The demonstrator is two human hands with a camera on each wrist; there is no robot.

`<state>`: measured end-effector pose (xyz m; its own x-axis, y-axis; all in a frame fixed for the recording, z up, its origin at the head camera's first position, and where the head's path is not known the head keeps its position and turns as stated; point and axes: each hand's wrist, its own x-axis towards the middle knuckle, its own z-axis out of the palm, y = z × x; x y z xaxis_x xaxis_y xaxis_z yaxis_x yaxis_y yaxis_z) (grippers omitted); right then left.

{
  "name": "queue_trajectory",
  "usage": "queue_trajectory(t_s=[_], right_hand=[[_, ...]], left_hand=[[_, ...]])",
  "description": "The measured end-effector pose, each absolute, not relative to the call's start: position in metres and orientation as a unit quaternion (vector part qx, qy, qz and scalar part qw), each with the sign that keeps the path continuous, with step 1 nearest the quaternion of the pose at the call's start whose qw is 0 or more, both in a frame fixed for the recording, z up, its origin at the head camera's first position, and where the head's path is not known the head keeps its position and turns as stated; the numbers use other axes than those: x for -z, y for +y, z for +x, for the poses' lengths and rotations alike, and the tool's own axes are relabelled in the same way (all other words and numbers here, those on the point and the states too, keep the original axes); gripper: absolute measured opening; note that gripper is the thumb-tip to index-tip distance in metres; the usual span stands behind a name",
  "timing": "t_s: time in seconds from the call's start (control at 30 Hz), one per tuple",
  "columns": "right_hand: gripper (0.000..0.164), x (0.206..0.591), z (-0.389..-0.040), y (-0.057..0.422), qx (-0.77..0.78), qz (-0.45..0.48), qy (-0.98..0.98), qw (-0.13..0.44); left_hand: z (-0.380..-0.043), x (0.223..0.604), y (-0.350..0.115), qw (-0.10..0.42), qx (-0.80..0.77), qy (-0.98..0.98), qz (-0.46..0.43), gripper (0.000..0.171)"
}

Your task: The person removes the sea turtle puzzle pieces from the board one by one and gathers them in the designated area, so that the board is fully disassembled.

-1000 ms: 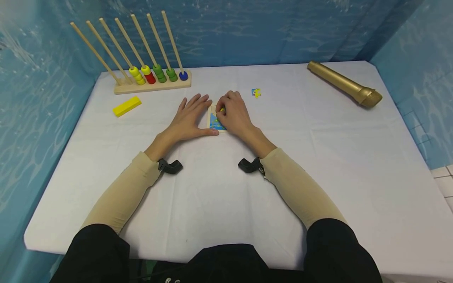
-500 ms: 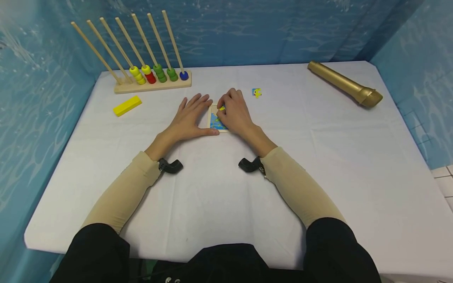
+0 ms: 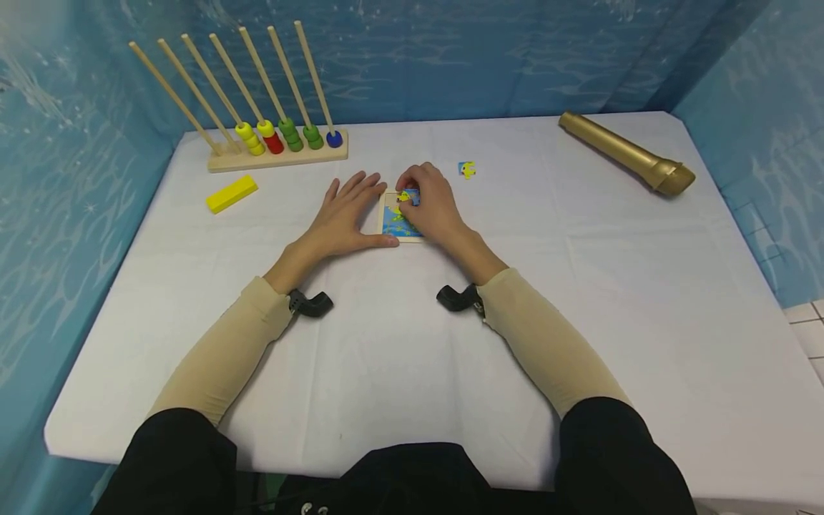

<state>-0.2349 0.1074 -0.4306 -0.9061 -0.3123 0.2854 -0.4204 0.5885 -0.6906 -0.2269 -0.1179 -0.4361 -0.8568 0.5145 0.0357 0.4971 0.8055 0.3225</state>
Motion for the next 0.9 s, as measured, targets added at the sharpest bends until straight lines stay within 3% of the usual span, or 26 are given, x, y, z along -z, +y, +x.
queue_trajectory(t_s=[0.37, 0.9], right_hand=[[0.026, 0.423, -0.242, 0.136, -0.454, 0.225, -0.862, -0.009], [0.023, 0.422, -0.242, 0.136, -0.383, 0.274, -0.882, 0.027]], left_hand=[[-0.227, 0.436, -0.118, 0.03, -0.165, 0.95, 0.261, 0.113], [-0.226, 0.434, -0.117, 0.027, -0.161, 0.951, 0.264, 0.112]])
